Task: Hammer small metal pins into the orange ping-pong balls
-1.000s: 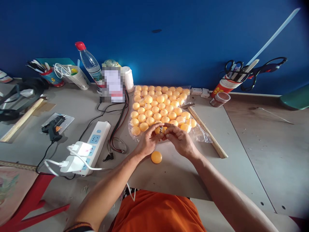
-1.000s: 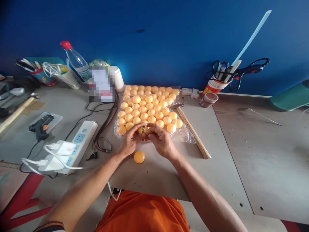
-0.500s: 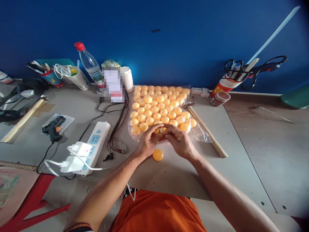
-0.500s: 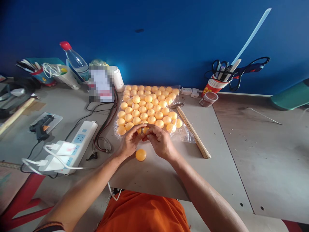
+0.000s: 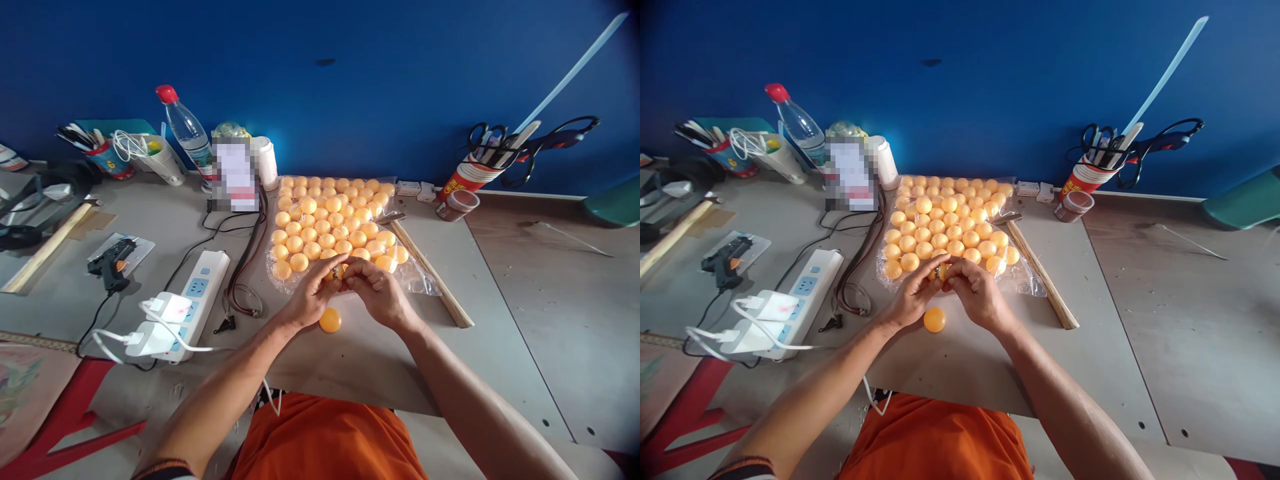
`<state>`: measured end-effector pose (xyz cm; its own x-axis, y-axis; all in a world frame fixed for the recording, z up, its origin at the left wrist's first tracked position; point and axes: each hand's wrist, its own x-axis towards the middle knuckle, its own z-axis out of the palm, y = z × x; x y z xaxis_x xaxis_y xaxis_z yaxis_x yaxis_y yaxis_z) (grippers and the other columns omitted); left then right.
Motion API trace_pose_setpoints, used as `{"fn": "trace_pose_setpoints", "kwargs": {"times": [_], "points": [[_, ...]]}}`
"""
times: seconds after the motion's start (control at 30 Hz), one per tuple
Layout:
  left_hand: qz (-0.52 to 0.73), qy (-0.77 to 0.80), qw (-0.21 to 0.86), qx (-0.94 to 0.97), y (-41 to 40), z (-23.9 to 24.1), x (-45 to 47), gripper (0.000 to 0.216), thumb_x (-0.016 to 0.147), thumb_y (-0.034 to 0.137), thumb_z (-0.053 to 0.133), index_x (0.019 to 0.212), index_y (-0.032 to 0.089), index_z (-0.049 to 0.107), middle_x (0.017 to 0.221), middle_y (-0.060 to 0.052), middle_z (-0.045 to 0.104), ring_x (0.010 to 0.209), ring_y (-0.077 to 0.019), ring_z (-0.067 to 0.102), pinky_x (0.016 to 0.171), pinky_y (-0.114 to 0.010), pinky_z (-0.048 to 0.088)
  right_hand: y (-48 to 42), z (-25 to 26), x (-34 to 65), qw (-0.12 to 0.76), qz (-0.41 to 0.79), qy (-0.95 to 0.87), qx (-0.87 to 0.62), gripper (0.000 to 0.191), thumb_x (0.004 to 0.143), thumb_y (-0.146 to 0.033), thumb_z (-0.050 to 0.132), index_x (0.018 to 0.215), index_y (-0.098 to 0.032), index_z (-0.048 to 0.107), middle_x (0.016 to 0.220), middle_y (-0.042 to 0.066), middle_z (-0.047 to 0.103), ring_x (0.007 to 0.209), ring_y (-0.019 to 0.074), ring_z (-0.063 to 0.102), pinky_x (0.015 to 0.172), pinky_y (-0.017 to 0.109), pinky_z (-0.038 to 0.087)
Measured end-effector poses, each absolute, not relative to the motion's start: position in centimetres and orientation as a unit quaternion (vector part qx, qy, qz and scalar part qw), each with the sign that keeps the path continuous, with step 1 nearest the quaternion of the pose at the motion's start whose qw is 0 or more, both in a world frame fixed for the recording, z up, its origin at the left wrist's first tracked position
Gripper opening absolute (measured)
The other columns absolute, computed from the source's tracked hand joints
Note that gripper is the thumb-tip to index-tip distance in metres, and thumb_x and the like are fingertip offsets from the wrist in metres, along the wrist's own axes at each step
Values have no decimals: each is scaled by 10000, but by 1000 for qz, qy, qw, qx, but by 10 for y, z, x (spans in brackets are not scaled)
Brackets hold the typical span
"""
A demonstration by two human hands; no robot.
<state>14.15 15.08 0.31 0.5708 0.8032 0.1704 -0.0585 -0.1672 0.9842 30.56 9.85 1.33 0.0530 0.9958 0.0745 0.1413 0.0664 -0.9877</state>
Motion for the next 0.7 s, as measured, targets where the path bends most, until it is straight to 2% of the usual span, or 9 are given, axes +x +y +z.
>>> {"fn": "trace_pose_setpoints", "kwargs": {"times": [0.17, 0.3, 0.53, 0.7], "points": [[379, 272, 570, 676, 150, -2, 143, 378, 936, 444, 566, 1209, 193, 639, 1205, -126, 657, 966, -209, 613, 901, -347, 486, 99, 15, 302, 495, 429, -544, -524, 78, 851, -190, 557, 784, -198, 596, 795, 21, 667, 734, 154, 647, 733, 343, 551], [391, 270, 570, 670, 148, -4, 143, 368, 935, 475, 560, 1141, 182, 645, 1109, -120, 666, 798, -163, 597, 760, -309, 505, 98, 15, 300, 501, 433, -544, -515, 86, 849, -184, 558, 780, -197, 607, 775, 22, 667, 723, 157, 657, 727, 352, 562], [409, 288, 560, 661, 146, -8, 144, 305, 946, 456, 547, 1086, 210, 661, 1136, -113, 673, 958, -218, 635, 801, -344, 526, 98, 16, 297, 507, 419, -552, -512, 78, 842, -183, 558, 781, -207, 601, 756, 16, 661, 684, 149, 632, 687, 343, 549], [411, 293, 557, 660, 146, -11, 144, 280, 956, 440, 536, 1081, 225, 665, 1163, -101, 667, 994, -217, 634, 840, -356, 529, 98, 15, 295, 503, 419, -554, -514, 81, 842, -177, 545, 790, -202, 602, 783, 24, 663, 701, 154, 635, 701, 351, 543]]}}
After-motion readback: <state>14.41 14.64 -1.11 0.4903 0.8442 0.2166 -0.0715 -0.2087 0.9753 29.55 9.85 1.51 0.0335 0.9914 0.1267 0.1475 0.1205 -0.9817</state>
